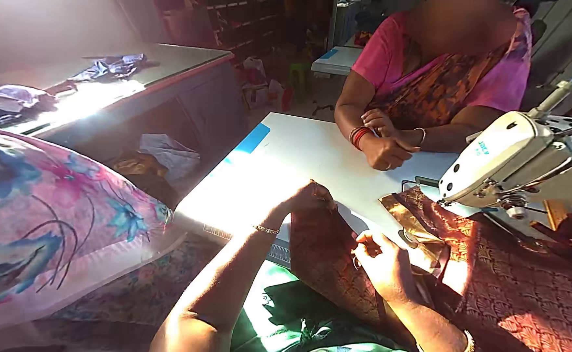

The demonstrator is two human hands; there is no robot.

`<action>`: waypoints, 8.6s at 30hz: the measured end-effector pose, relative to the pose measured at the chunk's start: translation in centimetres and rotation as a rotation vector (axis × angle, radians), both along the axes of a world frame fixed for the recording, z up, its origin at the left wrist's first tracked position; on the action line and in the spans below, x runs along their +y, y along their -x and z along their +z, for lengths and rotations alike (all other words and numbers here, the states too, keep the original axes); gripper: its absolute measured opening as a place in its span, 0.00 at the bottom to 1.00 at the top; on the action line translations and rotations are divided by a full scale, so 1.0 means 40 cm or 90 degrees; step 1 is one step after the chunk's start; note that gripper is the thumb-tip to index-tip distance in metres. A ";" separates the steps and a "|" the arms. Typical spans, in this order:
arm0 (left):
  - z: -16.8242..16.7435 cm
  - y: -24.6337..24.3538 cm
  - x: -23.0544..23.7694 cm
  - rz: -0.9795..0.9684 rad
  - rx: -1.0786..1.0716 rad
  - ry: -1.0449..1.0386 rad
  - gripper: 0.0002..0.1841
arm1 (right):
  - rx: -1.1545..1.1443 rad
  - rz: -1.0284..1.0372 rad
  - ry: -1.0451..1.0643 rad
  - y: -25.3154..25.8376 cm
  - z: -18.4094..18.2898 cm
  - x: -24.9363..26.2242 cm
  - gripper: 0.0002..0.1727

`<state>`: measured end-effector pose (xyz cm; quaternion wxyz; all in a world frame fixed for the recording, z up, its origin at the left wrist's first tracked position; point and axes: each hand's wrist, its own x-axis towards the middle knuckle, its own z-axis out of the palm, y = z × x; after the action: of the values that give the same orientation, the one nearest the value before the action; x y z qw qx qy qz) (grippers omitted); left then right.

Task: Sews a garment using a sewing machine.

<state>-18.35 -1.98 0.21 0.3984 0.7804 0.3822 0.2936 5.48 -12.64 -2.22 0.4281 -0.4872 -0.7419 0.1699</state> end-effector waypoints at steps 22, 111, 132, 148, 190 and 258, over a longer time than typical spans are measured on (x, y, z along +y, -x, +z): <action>-0.033 0.027 0.015 -0.081 -0.069 -0.165 0.05 | -0.024 0.007 -0.001 0.012 0.003 -0.009 0.14; -0.002 -0.575 -0.170 0.016 0.328 -0.045 0.31 | -0.128 0.069 0.270 -0.484 0.070 0.256 0.05; 0.123 -0.591 -0.147 0.040 -0.199 0.251 0.19 | -0.143 0.037 0.155 -0.473 0.044 0.241 0.05; 0.077 -0.586 -0.122 0.148 -0.573 0.197 0.18 | -0.022 -0.004 0.184 -0.474 0.038 0.247 0.07; 0.110 -0.477 -0.207 0.248 -0.206 0.213 0.15 | 0.012 0.028 0.212 -0.490 0.046 0.248 0.04; -0.012 -0.545 -0.051 0.034 0.148 -0.177 0.11 | -0.379 -0.362 0.366 -0.685 0.193 0.094 0.14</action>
<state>3.46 -4.02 -0.26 0.2320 0.8461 0.4021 0.2618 32.88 -8.86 5.52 0.0752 -0.7956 -0.5932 0.0978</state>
